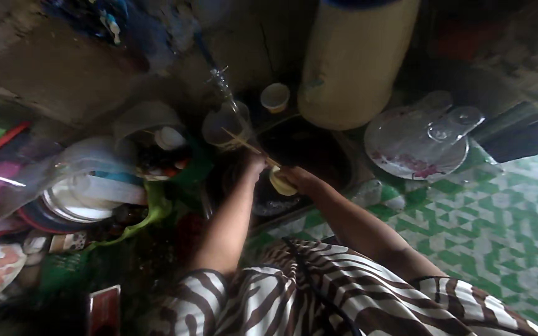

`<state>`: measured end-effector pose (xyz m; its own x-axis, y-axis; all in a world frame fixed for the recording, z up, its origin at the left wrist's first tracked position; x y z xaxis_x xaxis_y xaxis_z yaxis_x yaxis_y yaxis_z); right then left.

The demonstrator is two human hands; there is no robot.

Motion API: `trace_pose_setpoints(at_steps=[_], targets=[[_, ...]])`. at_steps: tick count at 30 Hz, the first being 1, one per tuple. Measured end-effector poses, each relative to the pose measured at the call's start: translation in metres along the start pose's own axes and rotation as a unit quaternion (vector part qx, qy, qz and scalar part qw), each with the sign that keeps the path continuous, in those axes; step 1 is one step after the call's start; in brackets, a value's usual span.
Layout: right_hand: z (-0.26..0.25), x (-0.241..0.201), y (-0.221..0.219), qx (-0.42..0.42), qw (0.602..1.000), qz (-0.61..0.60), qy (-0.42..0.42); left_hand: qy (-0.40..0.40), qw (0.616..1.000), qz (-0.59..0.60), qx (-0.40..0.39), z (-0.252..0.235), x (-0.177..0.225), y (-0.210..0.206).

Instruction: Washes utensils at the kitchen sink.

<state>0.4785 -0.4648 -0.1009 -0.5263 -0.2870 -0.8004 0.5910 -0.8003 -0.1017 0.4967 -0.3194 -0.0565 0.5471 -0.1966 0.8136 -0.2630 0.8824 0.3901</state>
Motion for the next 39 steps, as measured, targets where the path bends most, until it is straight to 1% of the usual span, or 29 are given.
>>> trace_pose_setpoints(at_steps=[1, 2, 3, 5, 6, 8, 11, 13, 16, 18, 22, 24, 25, 29, 37, 39], targets=[[0.000, -0.003, 0.006, 0.019, 0.997, 0.071, 0.000, 0.000, 0.999, -0.036, -0.003, 0.000, 0.000, 0.001], [0.000, -0.009, 0.010, 0.034, 0.993, 0.116, 0.014, -0.004, 0.996, -0.091, -0.004, 0.000, 0.000, 0.003], [0.001, -0.019, 0.014, 0.051, 0.990, 0.130, 0.034, -0.014, 0.987, -0.162, -0.003, 0.001, 0.002, 0.006], [0.005, -0.047, 0.015, 0.057, 0.989, 0.115, 0.078, -0.046, 0.955, -0.293, -0.020, 0.008, 0.007, 0.005], [0.006, -0.063, 0.012, 0.048, 0.988, 0.101, 0.109, -0.073, 0.942, -0.326, -0.030, 0.011, 0.007, 0.003], [0.006, -0.091, 0.007, 0.038, 0.983, 0.098, 0.154, -0.110, 0.928, -0.354, -0.024, 0.013, 0.008, 0.003], [0.015, -0.124, 0.000, 0.022, 0.977, 0.128, 0.171, -0.119, 0.942, -0.314, -0.004, 0.012, 0.013, 0.004], [0.018, -0.132, -0.003, 0.013, 0.976, 0.131, 0.171, -0.130, 0.950, -0.283, -0.005, 0.009, 0.017, 0.004], [0.012, -0.129, -0.003, 0.021, 0.975, 0.134, 0.178, -0.154, 0.952, -0.264, 0.001, -0.002, 0.016, 0.008], [0.015, -0.121, 0.000, 0.022, 0.978, 0.119, 0.173, -0.156, 0.946, -0.285, 0.005, -0.011, 0.013, 0.010], [0.009, -0.092, 0.015, 0.044, 0.977, 0.105, 0.178, -0.072, 0.940, -0.332, -0.011, -0.014, 0.015, 0.012], [0.008, -0.078, 0.021, 0.046, 0.981, 0.105, 0.156, -0.027, 0.945, -0.325, -0.015, -0.020, 0.012, 0.013], [0.006, -0.071, 0.025, 0.048, 0.983, 0.104, 0.145, -0.020, 0.950, -0.312, -0.014, -0.022, 0.012, 0.013], [0.008, -0.051, 0.038, 0.055, 0.989, 0.074, 0.116, -0.018, 0.962, -0.272, -0.002, -0.017, 0.018, 0.013], [0.020, -0.040, 0.046, 0.073, 0.992, 0.074, 0.077, -0.032, 0.967, -0.254, -0.006, -0.012, 0.018, 0.010], [0.020, -0.038, 0.045, 0.072, 0.992, 0.067, 0.077, -0.038, 0.973, -0.228, -0.006, -0.015, 0.019, 0.011]])
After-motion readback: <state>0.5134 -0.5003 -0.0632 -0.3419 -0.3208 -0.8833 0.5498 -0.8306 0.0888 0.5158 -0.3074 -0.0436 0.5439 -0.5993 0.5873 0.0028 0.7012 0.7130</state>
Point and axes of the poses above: each hand's wrist, its own z-axis away from the middle knuckle, its own y-axis out of the back of the hand, x = y × z, the point moved 10 cm from there along -z, towards the middle knuckle, and after that the axes turned 2 degrees about -y, right-handed, at the moved point
